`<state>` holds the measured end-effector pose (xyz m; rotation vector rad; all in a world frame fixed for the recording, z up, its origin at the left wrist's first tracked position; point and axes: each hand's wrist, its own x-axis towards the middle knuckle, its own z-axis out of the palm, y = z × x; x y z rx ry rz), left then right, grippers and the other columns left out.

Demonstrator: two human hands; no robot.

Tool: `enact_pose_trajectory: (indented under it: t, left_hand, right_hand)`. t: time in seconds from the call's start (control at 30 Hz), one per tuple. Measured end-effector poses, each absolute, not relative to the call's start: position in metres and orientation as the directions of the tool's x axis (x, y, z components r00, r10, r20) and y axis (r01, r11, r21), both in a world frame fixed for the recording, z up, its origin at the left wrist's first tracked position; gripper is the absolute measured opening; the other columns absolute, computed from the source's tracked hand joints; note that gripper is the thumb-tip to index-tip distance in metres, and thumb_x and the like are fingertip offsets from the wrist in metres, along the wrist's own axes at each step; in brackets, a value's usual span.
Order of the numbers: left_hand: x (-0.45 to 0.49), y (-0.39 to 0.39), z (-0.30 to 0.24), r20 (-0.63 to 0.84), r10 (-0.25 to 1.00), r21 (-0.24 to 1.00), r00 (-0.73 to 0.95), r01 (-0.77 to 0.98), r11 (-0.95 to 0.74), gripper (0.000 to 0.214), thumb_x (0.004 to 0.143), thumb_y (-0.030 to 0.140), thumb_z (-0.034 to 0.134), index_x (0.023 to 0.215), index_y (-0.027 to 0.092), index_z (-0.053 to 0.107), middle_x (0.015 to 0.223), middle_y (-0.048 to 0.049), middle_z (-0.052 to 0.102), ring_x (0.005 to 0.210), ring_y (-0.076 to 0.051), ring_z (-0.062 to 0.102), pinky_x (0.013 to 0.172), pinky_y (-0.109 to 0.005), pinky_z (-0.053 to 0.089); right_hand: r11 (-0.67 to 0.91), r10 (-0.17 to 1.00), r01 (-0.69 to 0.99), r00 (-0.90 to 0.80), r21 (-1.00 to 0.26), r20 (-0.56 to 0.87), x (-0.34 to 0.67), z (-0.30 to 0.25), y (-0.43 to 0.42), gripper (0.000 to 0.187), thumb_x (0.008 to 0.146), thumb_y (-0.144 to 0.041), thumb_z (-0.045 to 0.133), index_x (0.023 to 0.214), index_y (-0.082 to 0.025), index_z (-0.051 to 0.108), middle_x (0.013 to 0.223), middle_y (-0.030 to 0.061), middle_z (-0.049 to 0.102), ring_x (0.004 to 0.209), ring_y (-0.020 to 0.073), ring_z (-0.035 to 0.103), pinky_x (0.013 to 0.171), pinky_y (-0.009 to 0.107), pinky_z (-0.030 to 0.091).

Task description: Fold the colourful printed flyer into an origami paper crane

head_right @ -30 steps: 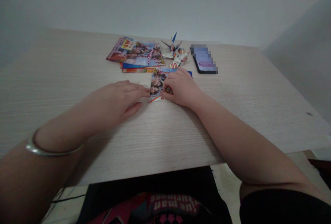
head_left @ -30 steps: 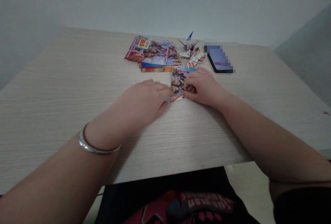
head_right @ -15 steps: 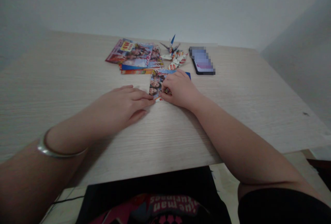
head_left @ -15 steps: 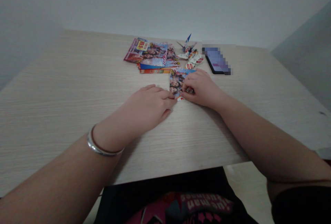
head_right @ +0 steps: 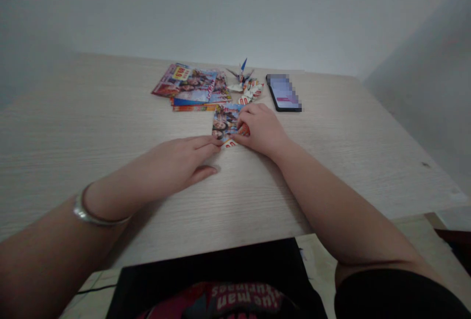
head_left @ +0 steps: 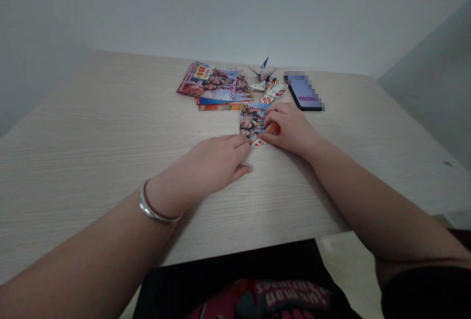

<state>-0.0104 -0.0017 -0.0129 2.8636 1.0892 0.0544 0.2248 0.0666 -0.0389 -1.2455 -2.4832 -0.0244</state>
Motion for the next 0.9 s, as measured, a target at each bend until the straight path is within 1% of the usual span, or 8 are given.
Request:
enact_pose_trajectory:
  t: [0.07, 0.17, 0.27, 0.4, 0.5, 0.67, 0.73, 0.9]
  left_hand:
    - [-0.009, -0.002, -0.011, 0.008, 0.662, 0.081, 0.749, 0.660, -0.747, 0.039, 0.100, 0.037, 0.054, 0.129, 0.012, 0.059, 0.130, -0.0138, 0.063, 0.119, -0.028, 0.061, 0.105, -0.042, 0.048]
    - [-0.007, -0.001, -0.011, 0.036, 0.645, 0.036, 0.763, 0.644, -0.764, 0.040, 0.100, 0.036, 0.054, 0.132, 0.013, 0.059, 0.132, -0.0141, 0.063, 0.120, -0.030, 0.059, 0.107, -0.045, 0.045]
    - [-0.006, 0.001, -0.014, 0.050, 0.636, 0.005, 0.770, 0.636, -0.771, 0.041, 0.099, 0.037, 0.054, 0.132, 0.012, 0.060, 0.126, -0.0138, 0.064, 0.116, -0.030, 0.060, 0.109, -0.047, 0.043]
    - [-0.006, 0.002, -0.017, 0.059, 0.629, 0.001, 0.775, 0.630, -0.776, 0.043, 0.098, 0.038, 0.056, 0.135, 0.015, 0.059, 0.124, -0.0119, 0.065, 0.114, -0.029, 0.060, 0.110, -0.049, 0.041]
    - [-0.006, 0.001, -0.018, 0.078, 0.625, 0.002, 0.777, 0.627, -0.779, 0.040, 0.099, 0.038, 0.055, 0.130, 0.014, 0.063, 0.124, -0.0122, 0.065, 0.114, -0.029, 0.060, 0.106, -0.045, 0.045]
    - [-0.007, -0.001, -0.020, 0.105, 0.624, 0.019, 0.775, 0.625, -0.780, 0.047, 0.101, 0.039, 0.051, 0.139, 0.011, 0.056, 0.148, -0.0137, 0.055, 0.133, -0.029, 0.051, 0.112, -0.044, 0.042]
    - [-0.007, -0.001, -0.021, 0.103, 0.633, 0.020, 0.767, 0.635, -0.773, 0.048, 0.102, 0.040, 0.050, 0.140, 0.012, 0.054, 0.148, -0.0132, 0.055, 0.135, -0.030, 0.050, 0.113, -0.045, 0.041]
    - [-0.005, -0.002, -0.021, 0.079, 0.655, 0.026, 0.751, 0.656, -0.755, 0.052, 0.102, 0.043, 0.049, 0.143, 0.012, 0.052, 0.147, -0.0127, 0.056, 0.133, -0.031, 0.051, 0.111, -0.047, 0.042]
  right_hand:
    - [0.578, 0.795, 0.799, -0.506, -0.166, 0.333, 0.230, -0.036, 0.065, 0.033, 0.080, -0.041, 0.075, 0.104, -0.018, 0.069, 0.123, 0.0139, 0.064, 0.116, 0.0314, 0.058, 0.101, 0.045, 0.045]
    - [0.501, 0.850, 0.841, -0.433, -0.204, 0.301, 0.232, -0.030, 0.060, 0.045, 0.080, -0.041, 0.076, 0.118, -0.019, 0.067, 0.121, 0.0133, 0.063, 0.114, 0.0317, 0.061, 0.100, 0.046, 0.048]
    - [0.422, 0.898, 0.874, -0.365, -0.240, 0.246, 0.230, -0.028, 0.057, 0.052, 0.079, -0.041, 0.078, 0.124, -0.018, 0.065, 0.119, 0.0133, 0.062, 0.112, 0.0318, 0.063, 0.101, 0.046, 0.049]
    - [0.382, 0.918, 0.876, -0.323, -0.293, 0.231, 0.229, -0.031, 0.058, 0.064, 0.075, -0.040, 0.081, 0.132, -0.019, 0.060, 0.128, 0.0148, 0.058, 0.122, 0.0325, 0.059, 0.106, 0.047, 0.047]
    - [0.374, 0.923, 0.868, -0.314, -0.325, 0.222, 0.230, -0.032, 0.060, 0.060, 0.076, -0.040, 0.080, 0.128, -0.019, 0.060, 0.128, 0.0144, 0.060, 0.122, 0.0318, 0.058, 0.107, 0.047, 0.046]
    - [0.244, 0.969, 0.894, -0.212, -0.377, 0.124, 0.232, -0.027, 0.060, 0.060, 0.076, -0.047, 0.078, 0.124, -0.017, 0.060, 0.118, 0.0139, 0.068, 0.102, 0.0296, 0.066, 0.090, 0.044, 0.052]
    - [0.229, 0.973, 0.894, -0.204, -0.385, 0.106, 0.234, -0.025, 0.060, 0.061, 0.077, -0.049, 0.076, 0.125, -0.016, 0.058, 0.115, 0.0130, 0.070, 0.096, 0.0279, 0.066, 0.084, 0.041, 0.051]
    - [0.233, 0.969, 0.860, -0.245, -0.453, 0.035, 0.240, -0.024, 0.064, 0.050, 0.083, -0.042, 0.070, 0.124, -0.017, 0.057, 0.098, 0.0075, 0.071, 0.075, 0.0203, 0.062, 0.066, 0.033, 0.045]
